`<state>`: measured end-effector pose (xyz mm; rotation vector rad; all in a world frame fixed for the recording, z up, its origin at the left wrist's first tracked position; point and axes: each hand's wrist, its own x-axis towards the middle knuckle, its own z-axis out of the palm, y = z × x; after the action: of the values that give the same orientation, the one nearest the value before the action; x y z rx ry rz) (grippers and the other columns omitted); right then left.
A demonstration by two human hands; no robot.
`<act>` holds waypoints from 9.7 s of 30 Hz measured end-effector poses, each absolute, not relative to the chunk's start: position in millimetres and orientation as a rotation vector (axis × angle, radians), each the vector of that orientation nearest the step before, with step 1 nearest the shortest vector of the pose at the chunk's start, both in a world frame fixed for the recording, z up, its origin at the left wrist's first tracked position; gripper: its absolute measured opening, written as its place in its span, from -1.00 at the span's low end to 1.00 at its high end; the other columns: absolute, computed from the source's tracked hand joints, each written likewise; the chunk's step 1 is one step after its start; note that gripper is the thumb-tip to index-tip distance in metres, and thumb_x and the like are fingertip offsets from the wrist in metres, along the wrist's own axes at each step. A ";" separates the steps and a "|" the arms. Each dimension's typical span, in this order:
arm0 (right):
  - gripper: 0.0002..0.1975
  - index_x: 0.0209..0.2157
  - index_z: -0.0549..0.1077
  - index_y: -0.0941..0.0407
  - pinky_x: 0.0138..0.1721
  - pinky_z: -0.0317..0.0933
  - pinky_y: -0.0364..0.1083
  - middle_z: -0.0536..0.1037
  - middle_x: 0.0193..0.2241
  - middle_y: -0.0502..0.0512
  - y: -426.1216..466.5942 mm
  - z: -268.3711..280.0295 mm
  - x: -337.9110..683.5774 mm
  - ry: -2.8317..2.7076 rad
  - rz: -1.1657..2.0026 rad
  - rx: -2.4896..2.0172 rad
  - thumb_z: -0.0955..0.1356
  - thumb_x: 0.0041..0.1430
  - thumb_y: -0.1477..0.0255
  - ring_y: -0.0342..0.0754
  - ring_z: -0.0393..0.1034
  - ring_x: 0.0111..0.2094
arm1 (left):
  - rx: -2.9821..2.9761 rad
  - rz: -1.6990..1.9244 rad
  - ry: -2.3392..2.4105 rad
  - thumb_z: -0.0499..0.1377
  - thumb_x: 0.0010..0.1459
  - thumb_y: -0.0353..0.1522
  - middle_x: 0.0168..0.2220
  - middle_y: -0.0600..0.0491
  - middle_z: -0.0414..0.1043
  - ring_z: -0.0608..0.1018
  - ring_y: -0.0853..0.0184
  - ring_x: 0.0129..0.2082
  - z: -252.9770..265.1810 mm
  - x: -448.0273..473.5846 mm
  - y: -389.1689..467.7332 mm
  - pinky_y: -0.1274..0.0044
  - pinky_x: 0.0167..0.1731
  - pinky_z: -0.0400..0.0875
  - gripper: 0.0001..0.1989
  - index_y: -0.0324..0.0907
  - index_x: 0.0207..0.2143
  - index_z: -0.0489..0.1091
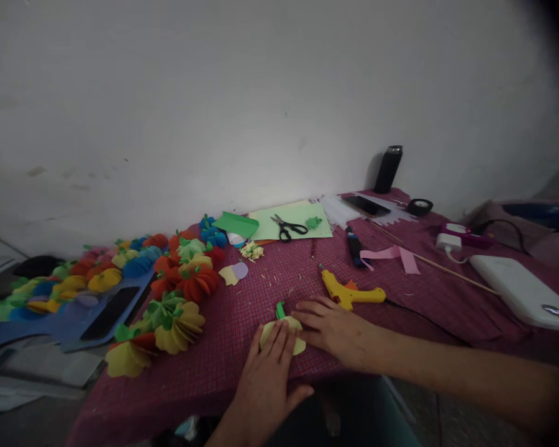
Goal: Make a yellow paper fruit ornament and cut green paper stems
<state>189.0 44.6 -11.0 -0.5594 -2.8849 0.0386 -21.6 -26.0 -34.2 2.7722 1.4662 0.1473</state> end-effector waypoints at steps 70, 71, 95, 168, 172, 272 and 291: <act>-0.45 0.06 0.13 0.05 -0.25 0.34 -0.06 0.45 -0.15 0.10 38.6 25.0 198.5 -1.693 0.851 -1.026 0.34 0.02 0.47 -0.07 0.41 -0.24 | 1.384 1.627 1.216 0.17 0.05 -0.28 -0.51 0.16 0.19 0.32 0.42 -0.49 7.9 40.2 26.4 0.62 -0.47 0.26 -0.78 -0.15 -0.50 0.16; -0.47 0.05 0.13 0.06 -0.27 0.35 -0.07 0.45 -0.14 0.12 39.4 24.5 198.1 -1.666 0.835 -1.024 0.34 0.03 0.47 -0.07 0.42 -0.25 | 1.358 1.626 1.207 0.17 0.04 -0.27 -0.52 0.17 0.18 0.30 0.43 -0.51 8.7 41.1 26.6 0.63 -0.48 0.24 -0.77 -0.15 -0.50 0.16; -0.78 -0.19 0.46 0.06 0.04 0.12 0.14 0.36 0.03 0.19 47.6 23.8 201.6 -1.883 0.537 -1.045 0.31 0.12 0.33 0.08 0.20 0.07 | 1.040 1.522 0.996 0.18 0.08 -0.29 -0.46 0.18 0.26 0.33 0.46 -0.46 -6.1 26.2 17.2 0.64 -0.45 0.24 -0.82 -0.16 -0.40 0.22; -0.69 -0.10 0.41 0.09 -0.01 0.16 0.11 0.46 -0.11 0.16 60.5 5.7 255.3 -2.596 0.245 -1.169 0.25 0.10 0.55 0.05 0.28 -0.05 | 2.989 0.581 1.364 -0.11 0.25 -0.47 -0.25 0.01 0.46 0.38 0.31 -0.30 -18.8 -45.9 -31.5 0.46 -0.28 0.21 -0.72 -0.21 -0.15 0.36; -0.65 -0.12 0.44 0.05 0.05 0.10 0.09 0.45 -0.05 0.12 37.3 6.8 226.8 -2.644 0.270 -0.930 0.21 0.11 0.62 0.04 0.18 0.05 | 3.008 0.645 1.372 -0.19 0.27 -0.49 -0.25 0.01 0.47 0.41 0.32 -0.30 -26.8 -49.5 -33.7 0.48 -0.25 0.23 -0.65 -0.22 -0.12 0.35; -0.80 -0.19 0.31 0.12 -0.43 0.24 -0.18 0.47 -0.38 0.02 44.3 7.4 161.6 -1.744 1.892 -1.078 0.26 0.09 0.49 -0.15 0.41 -0.37 | 2.996 0.795 1.481 -0.26 0.31 -0.43 -0.27 0.00 0.50 0.46 0.32 -0.30 -36.5 -46.7 -43.0 0.47 -0.32 0.32 -0.57 -0.23 -0.18 0.40; -0.55 -0.06 0.34 0.07 -0.04 0.17 -0.07 0.42 -0.12 0.09 39.8 19.4 171.0 -2.579 1.098 -0.630 0.15 0.07 0.73 -0.10 0.29 -0.08 | 3.068 0.557 1.425 -0.14 0.22 -0.55 -0.28 0.01 0.47 0.45 0.33 -0.34 -31.3 -46.5 -41.0 0.51 -0.38 0.31 -0.60 -0.21 0.07 0.19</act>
<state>171.0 39.8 19.4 -0.6299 -2.5785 1.0975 -46.5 -41.0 -31.3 3.0684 1.4250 0.5569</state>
